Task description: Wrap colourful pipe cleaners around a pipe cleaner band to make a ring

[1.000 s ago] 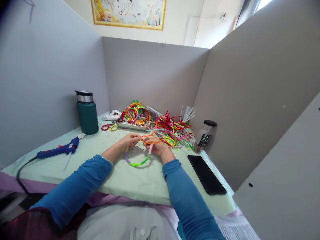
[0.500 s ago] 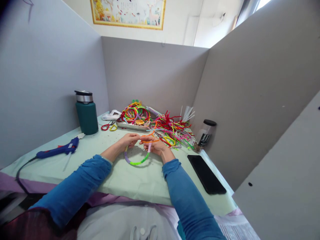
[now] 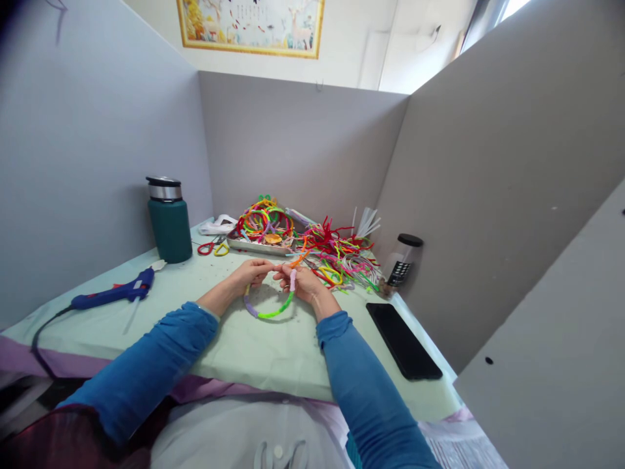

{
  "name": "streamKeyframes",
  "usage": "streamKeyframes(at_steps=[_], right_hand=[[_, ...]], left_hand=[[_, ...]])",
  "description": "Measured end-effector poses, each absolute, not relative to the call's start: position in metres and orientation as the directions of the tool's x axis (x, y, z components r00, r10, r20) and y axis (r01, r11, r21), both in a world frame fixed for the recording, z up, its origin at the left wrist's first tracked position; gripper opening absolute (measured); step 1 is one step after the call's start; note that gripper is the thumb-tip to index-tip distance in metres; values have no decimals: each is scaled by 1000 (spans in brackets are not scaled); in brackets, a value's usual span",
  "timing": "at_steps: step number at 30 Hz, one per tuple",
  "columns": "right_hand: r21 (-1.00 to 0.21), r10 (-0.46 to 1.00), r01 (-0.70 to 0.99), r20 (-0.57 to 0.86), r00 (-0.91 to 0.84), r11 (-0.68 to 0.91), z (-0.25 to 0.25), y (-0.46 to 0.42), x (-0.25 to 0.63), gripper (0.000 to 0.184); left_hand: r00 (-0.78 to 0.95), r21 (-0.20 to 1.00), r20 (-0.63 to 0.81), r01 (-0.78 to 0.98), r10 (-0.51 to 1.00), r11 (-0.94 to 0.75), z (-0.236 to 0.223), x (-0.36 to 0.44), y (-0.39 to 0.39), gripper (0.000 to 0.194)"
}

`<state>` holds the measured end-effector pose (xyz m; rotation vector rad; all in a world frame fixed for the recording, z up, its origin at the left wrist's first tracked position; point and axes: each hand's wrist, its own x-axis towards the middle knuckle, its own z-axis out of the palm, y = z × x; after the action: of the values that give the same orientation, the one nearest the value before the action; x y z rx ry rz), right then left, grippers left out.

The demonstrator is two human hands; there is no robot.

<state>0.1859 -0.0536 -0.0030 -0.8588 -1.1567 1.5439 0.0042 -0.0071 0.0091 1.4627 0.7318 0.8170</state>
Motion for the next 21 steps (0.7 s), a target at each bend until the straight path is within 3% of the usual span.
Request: streamKeyframes(at_steps=[8, 21], right_hand=[[-944, 957, -325, 37, -287, -61, 0, -55, 183, 26], [-960, 995, -278, 0, -103, -29, -1, -52, 180, 19]], left_hand=[[552, 992, 114, -114, 826, -61, 9, 4, -6, 41], [591, 986, 127, -166, 797, -34, 9, 3, -5, 38]])
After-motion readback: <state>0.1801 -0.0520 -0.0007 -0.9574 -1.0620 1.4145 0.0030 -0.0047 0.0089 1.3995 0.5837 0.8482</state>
